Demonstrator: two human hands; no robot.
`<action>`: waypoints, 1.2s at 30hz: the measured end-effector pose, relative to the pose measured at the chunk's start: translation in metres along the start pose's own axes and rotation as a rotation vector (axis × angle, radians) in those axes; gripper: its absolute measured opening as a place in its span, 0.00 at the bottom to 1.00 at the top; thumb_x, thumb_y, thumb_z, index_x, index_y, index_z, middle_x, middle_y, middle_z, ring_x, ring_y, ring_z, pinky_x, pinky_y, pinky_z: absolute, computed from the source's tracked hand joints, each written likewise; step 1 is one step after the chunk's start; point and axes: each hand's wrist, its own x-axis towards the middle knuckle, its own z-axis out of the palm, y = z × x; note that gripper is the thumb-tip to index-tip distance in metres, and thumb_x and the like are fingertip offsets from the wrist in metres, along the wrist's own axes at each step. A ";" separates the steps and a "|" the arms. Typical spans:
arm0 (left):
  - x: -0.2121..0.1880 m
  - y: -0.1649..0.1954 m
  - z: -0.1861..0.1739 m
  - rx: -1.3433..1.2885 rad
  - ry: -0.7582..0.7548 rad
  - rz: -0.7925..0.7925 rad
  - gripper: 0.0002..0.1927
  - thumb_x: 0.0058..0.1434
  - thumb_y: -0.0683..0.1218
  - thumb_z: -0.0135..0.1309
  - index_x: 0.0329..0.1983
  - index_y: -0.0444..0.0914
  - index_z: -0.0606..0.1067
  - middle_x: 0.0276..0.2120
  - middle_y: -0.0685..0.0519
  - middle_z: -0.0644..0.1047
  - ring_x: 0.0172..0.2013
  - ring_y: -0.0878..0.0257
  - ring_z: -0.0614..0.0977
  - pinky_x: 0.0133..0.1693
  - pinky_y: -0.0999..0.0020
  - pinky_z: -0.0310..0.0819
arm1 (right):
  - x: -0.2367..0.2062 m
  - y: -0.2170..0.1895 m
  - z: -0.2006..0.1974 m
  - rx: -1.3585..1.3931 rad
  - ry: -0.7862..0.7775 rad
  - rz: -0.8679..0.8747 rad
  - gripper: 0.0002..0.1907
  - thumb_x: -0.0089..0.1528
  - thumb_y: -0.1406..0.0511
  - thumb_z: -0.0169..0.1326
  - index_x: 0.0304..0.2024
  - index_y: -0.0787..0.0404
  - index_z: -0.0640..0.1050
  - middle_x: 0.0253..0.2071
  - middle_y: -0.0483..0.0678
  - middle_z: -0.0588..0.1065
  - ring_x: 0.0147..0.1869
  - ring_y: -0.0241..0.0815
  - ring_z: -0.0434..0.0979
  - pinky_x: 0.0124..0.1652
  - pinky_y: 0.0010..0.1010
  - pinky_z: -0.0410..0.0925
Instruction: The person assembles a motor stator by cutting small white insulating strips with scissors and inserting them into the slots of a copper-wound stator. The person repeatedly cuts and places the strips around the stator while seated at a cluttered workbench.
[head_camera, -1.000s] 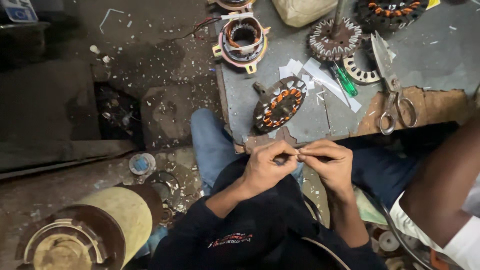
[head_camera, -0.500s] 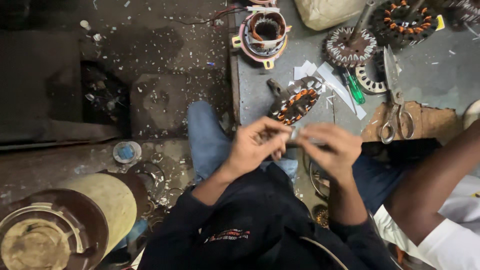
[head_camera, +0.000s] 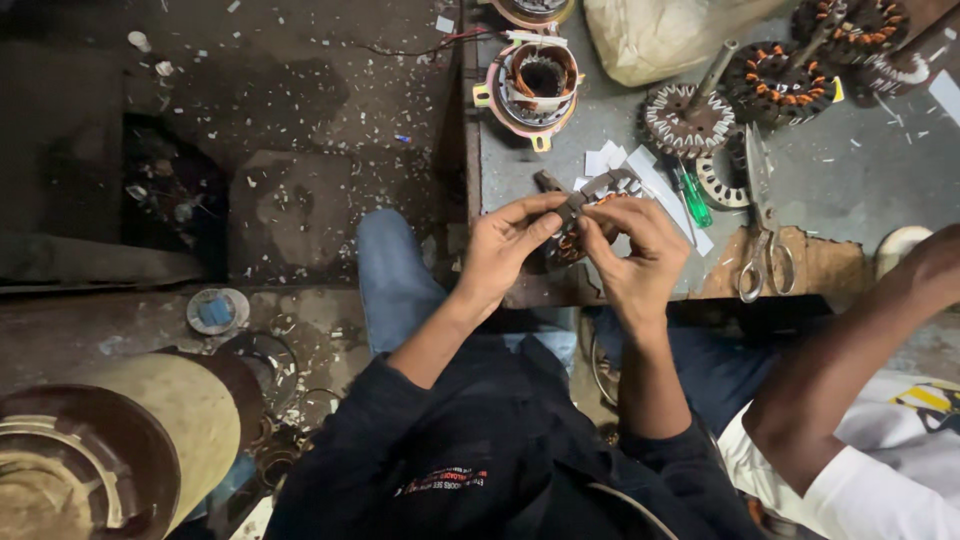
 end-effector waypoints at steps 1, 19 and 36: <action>0.000 -0.003 -0.001 -0.017 0.005 0.003 0.16 0.70 0.39 0.57 0.59 0.28 0.76 0.55 0.49 0.79 0.55 0.65 0.79 0.61 0.69 0.72 | 0.000 0.000 0.002 -0.005 0.010 -0.017 0.09 0.61 0.76 0.66 0.43 0.67 0.83 0.44 0.50 0.78 0.40 0.32 0.77 0.39 0.21 0.69; 0.003 -0.006 0.005 -0.059 0.045 -0.030 0.17 0.69 0.39 0.57 0.60 0.28 0.75 0.54 0.49 0.80 0.52 0.66 0.80 0.58 0.72 0.73 | -0.005 0.009 0.006 -0.133 0.107 -0.104 0.10 0.59 0.76 0.70 0.42 0.66 0.84 0.40 0.51 0.79 0.42 0.39 0.79 0.41 0.26 0.70; -0.004 0.013 0.014 0.219 0.102 -0.093 0.21 0.65 0.33 0.56 0.62 0.28 0.72 0.50 0.47 0.80 0.49 0.64 0.81 0.53 0.70 0.77 | -0.035 0.064 -0.099 -0.300 0.287 0.163 0.08 0.67 0.74 0.63 0.49 0.65 0.83 0.46 0.52 0.81 0.47 0.44 0.82 0.48 0.31 0.72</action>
